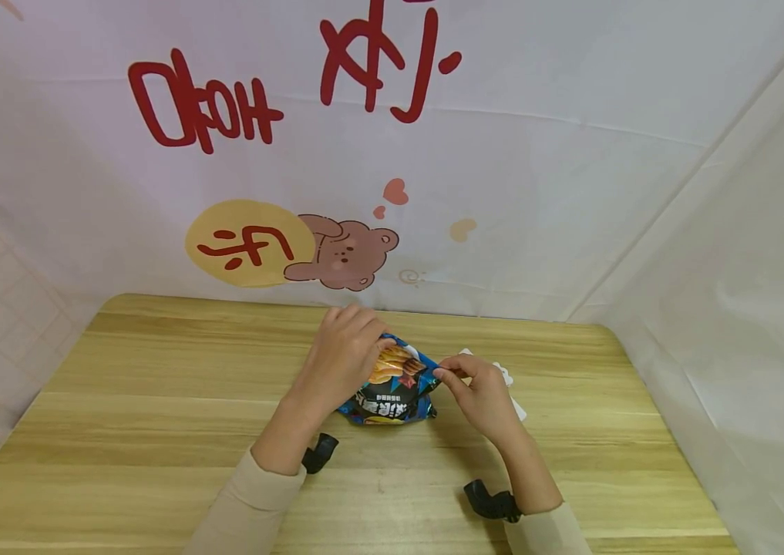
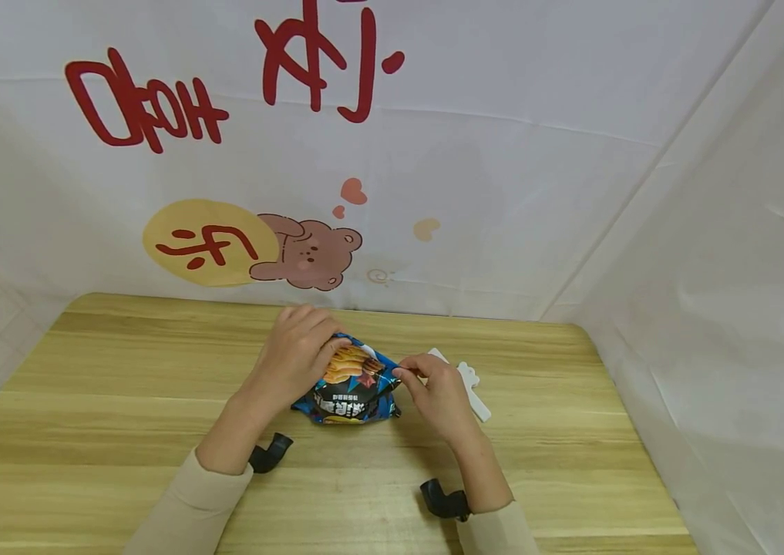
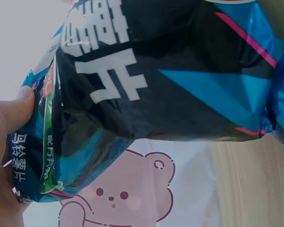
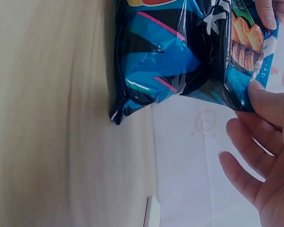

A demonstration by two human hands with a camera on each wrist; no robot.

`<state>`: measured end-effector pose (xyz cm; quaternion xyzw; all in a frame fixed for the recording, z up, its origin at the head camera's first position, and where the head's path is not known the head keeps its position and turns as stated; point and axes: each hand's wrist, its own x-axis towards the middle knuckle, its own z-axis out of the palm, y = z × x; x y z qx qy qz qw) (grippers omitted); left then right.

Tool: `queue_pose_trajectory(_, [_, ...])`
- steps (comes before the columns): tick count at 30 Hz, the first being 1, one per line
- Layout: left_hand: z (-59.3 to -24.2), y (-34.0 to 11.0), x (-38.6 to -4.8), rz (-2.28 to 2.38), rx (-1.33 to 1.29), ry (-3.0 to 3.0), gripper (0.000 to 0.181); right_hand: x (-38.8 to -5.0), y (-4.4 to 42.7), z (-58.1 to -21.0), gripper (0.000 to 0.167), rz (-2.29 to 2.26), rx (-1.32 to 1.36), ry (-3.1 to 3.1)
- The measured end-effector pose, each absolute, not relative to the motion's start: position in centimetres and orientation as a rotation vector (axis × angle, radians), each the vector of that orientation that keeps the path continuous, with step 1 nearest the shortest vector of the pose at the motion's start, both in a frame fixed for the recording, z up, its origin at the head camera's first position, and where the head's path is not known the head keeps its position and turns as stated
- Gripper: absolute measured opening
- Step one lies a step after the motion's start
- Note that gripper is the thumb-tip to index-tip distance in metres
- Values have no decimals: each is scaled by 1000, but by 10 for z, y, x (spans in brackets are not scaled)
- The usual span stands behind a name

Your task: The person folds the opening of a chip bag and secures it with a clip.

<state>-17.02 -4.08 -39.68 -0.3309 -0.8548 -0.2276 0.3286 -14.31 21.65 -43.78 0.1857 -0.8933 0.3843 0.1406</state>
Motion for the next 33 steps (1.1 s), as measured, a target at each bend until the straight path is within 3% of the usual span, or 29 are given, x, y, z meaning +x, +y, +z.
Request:
queue_pose_trajectory(22, [-400,-41,-171,-693,-876,-2219,8,-144,241,-432,4,1041,425,-2762])
queue_pose_trajectory(30, [-398,-40,-170,-729,-888,-2227,7,-146,264,-434,13,1002,322,-2704])
queue_pose_trajectory(33, [-398,-40,-169,-718,-887,-2231,7,-147,272,-438,23,934,308,-2722])
